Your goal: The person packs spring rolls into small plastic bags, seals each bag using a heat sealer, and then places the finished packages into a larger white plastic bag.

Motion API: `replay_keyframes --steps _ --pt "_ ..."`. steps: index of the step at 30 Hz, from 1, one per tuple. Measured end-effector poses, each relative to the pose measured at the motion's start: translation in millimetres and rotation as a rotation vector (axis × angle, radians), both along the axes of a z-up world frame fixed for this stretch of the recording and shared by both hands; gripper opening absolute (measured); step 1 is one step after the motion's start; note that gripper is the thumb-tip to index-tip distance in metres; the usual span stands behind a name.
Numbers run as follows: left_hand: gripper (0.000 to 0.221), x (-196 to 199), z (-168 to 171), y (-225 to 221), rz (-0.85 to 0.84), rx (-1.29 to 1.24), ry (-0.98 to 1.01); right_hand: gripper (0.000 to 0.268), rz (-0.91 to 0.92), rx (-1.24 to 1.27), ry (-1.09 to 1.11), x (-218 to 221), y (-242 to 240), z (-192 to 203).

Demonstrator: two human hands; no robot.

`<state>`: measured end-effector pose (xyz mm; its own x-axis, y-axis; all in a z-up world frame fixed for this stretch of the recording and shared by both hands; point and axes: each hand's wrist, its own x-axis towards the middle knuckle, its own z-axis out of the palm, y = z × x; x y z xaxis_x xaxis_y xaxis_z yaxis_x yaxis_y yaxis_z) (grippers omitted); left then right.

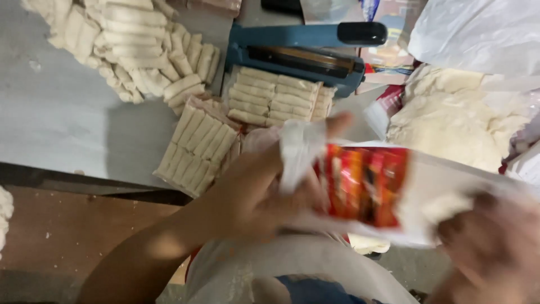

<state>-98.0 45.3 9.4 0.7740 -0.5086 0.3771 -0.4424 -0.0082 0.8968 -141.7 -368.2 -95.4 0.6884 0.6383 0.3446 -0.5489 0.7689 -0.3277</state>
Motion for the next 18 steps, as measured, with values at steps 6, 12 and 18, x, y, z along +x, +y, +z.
replay_keyframes --steps 6,12,18 --pt "0.027 -5.0 -106.3 -19.1 0.117 0.227 -0.082 0.027 -0.646 -1.485 0.226 23.7 116.9 -15.5" --pt "0.037 0.2 -124.6 -33.9 0.224 0.247 -0.181 0.011 -0.825 -1.532 -1.19 -10.0 103.6 38.6" --pt "0.039 -13.3 7.6 18.8 -0.016 -0.128 0.24 0.024 -0.688 -0.343 0.241 -52.9 37.4 52.3"
